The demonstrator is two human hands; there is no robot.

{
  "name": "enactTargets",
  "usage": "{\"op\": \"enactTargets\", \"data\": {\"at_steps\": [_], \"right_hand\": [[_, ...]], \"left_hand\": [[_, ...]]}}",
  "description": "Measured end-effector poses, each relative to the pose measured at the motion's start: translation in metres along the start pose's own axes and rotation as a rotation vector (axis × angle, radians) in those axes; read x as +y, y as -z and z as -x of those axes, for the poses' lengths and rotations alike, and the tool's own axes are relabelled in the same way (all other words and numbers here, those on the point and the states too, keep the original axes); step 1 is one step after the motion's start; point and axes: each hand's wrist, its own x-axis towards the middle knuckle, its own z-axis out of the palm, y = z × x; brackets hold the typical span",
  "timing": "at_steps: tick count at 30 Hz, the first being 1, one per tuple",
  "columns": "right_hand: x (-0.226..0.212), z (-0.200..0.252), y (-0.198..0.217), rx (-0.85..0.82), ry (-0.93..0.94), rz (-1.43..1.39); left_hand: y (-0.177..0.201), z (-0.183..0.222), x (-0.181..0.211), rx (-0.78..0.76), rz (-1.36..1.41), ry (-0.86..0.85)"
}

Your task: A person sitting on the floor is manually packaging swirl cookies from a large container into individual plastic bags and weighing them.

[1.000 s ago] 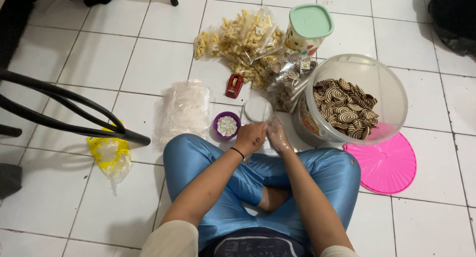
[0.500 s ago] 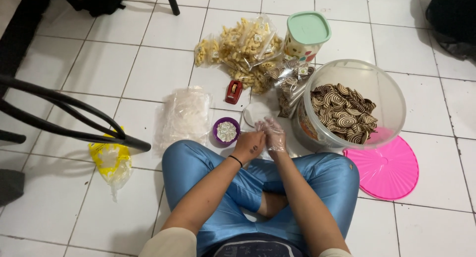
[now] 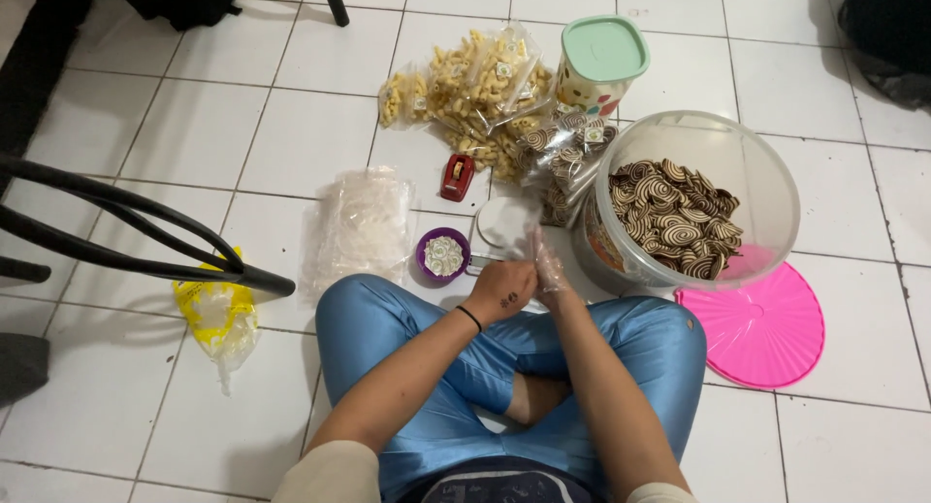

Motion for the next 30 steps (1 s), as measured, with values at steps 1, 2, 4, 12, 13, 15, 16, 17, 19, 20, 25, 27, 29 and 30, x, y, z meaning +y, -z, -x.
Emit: {"op": "enactTargets", "data": {"at_steps": [1,2,4,12,13,15,16,17,19,20,25,27,29,30], "right_hand": [[0.035,-0.052,0.006,-0.16,0.069,-0.472],[0.07,-0.1,0.008,-0.318,0.141,-0.944],[0.096,-0.15,0.015,-0.283,0.335,-0.792],[0.019,-0.034,0.042,-0.543,0.07,-0.316],[0.025,-0.038,0.042,-0.504,0.044,-0.362],[0.033,-0.043,0.039,-0.47,0.014,-0.406],[0.037,-0.045,0.037,-0.441,0.002,-0.43],[0.04,-0.047,0.038,-0.406,-0.006,-0.457],[0.026,-0.026,0.034,-0.415,0.019,-0.392],[0.018,-0.016,0.033,-0.425,0.044,-0.323],[0.013,0.0,0.033,-0.468,0.054,-0.261],[0.002,0.017,0.028,-0.52,0.086,-0.257],[-0.011,0.035,0.019,-0.456,0.029,-0.361],[-0.011,0.033,0.023,-0.455,0.03,-0.364]], "left_hand": [[0.002,0.0,0.005,-0.046,0.047,0.0],[0.004,0.0,0.009,-0.093,0.093,0.0],[0.007,-0.003,0.016,-0.114,0.165,-0.025],[-0.045,-0.028,-0.101,0.207,0.351,0.484],[-0.047,-0.028,-0.112,0.196,0.43,0.58],[-0.052,-0.027,-0.121,0.188,0.508,0.68],[-0.055,-0.025,-0.12,0.154,0.598,0.645],[-0.06,-0.026,-0.117,0.114,0.689,0.603],[-0.052,-0.026,-0.102,0.103,0.776,0.611],[-0.048,-0.027,-0.094,0.094,0.865,0.619],[-0.042,-0.023,-0.089,0.077,0.797,0.646],[-0.033,-0.023,-0.079,0.08,0.823,0.667],[-0.014,-0.019,-0.056,0.078,0.723,0.623],[-0.009,-0.019,-0.049,0.076,0.721,0.621]]}}
